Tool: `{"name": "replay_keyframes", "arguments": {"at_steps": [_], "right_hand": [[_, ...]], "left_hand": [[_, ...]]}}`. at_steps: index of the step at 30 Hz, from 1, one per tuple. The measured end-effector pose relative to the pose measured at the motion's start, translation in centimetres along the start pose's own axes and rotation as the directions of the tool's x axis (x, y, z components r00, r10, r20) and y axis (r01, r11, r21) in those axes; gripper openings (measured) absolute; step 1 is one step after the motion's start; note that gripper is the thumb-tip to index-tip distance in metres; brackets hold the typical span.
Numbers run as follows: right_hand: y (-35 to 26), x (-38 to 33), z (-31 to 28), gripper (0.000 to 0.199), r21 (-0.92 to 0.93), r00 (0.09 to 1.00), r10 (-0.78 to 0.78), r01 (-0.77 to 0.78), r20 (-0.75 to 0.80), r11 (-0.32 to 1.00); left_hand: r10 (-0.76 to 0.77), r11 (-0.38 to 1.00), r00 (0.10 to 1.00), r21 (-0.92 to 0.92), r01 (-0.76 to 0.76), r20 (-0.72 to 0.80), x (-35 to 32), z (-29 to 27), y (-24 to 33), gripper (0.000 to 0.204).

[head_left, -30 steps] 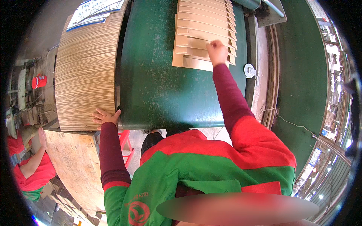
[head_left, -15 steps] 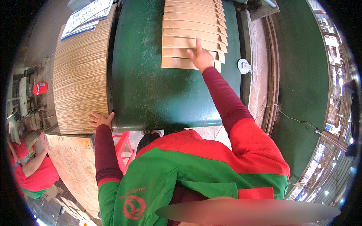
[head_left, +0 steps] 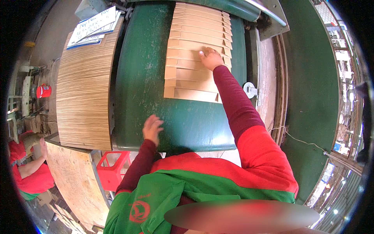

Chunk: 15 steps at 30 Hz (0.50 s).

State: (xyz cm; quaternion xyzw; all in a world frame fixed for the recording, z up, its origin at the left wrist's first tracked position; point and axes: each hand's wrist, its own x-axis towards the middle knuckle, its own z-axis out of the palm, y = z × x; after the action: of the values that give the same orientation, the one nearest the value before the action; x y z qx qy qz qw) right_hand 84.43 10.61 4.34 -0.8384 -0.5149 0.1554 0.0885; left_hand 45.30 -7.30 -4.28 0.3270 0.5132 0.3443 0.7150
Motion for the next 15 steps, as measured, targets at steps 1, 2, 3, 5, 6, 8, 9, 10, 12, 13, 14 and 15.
{"name": "replay_keyframes", "arguments": {"at_steps": [1, 2, 3, 5, 6, 8, 9, 10, 12, 13, 14, 15], "right_hand": [[0.3, 1.1, -0.5, 0.073, -0.051, 0.993, -0.061, 0.067, 0.099, 0.996], [0.5, 2.7, -1.4, 0.077, -0.106, 0.971, -0.062, 0.088, 0.231, 0.99], [0.6, 4.3, -2.4, 0.08, -0.154, 0.934, -0.059, 0.12, 0.352, 0.981], [0.7, 6.1, -3.4, 0.086, -0.037, 0.934, -0.159, 0.18, 0.321, 0.983], [0.2, 7.1, -3.4, 0.085, -0.055, 0.944, -0.101, 0.124, 0.313, 0.991], [-0.8, 8.5, -2.7, 0.083, -0.091, 0.961, -0.027, 0.054, 0.274, 0.994], [-1.0, 8.9, -2.2, 0.082, -0.131, 0.951, -0.005, 0.048, 0.309, 0.99], [-1.2, 9.2, -1.8, 0.081, -0.153, 0.948, 0.002, 0.049, 0.317, 0.987], [-1.1, 10.2, -1.3, 0.081, -0.225, 0.948, -0.035, 0.111, 0.316, 0.968], [-0.5, 10.9, -1.7, 0.079, -0.102, 0.917, -0.04, 0.087, 0.397, 0.991], [0.4, 12.0, -2.6, 0.077, -0.024, 0.854, 0.005, 0.009, 0.521, 1.0], [1.3, 13.3, -3.7, 0.076, 0.089, 0.765, -0.029, -0.037, 0.644, 0.995]], "left_hand": [[-0.243, 0.819, 0.941, -0.469, 0.33, 0.237, 1.3, 2.6, 0.0, 0.049], [-0.308, 0.771, 0.889, -0.458, 0.442, 0.339, 2.5, 5.4, 0.1, 0.053], [-0.396, 0.745, 0.825, -0.385, 0.545, 0.403, 3.6, 7.9, 0.4, 0.057], [-0.498, 0.637, 0.835, -0.554, 0.536, 0.236, 5.4, 12.9, 1.6, 0.06], [-0.579, 0.58, 0.803, -0.618, 0.53, 0.145, 5.9, 14.9, 2.4, 0.062], [-0.617, 0.518, 0.785, -0.723, 0.457, 0.055, 7.1, 17.2, 4.0, 0.065], [-0.641, 0.475, 0.768, -0.777, 0.412, 0.015, 7.3, 18.0, 4.5, 0.067], [-0.689, 0.454, 0.724, -0.795, 0.401, -0.028, 7.5, 18.5, 4.9, 0.064], [-0.702, 0.477, 0.712, -0.754, 0.452, -0.017, 7.5, 19.0, 4.8, 0.058], [-0.715, 0.485, 0.699, -0.728, 0.484, -0.011, 7.5, 19.0, 4.5, 0.056], [-0.745, 0.534, 0.665, -0.638, 0.554, -0.046, 7.5, 19.1, 4.0, 0.046], [-0.703, 0.589, 0.711, -0.575, 0.568, -0.018, 7.7, 19.2, 3.5, 0.044]]}}
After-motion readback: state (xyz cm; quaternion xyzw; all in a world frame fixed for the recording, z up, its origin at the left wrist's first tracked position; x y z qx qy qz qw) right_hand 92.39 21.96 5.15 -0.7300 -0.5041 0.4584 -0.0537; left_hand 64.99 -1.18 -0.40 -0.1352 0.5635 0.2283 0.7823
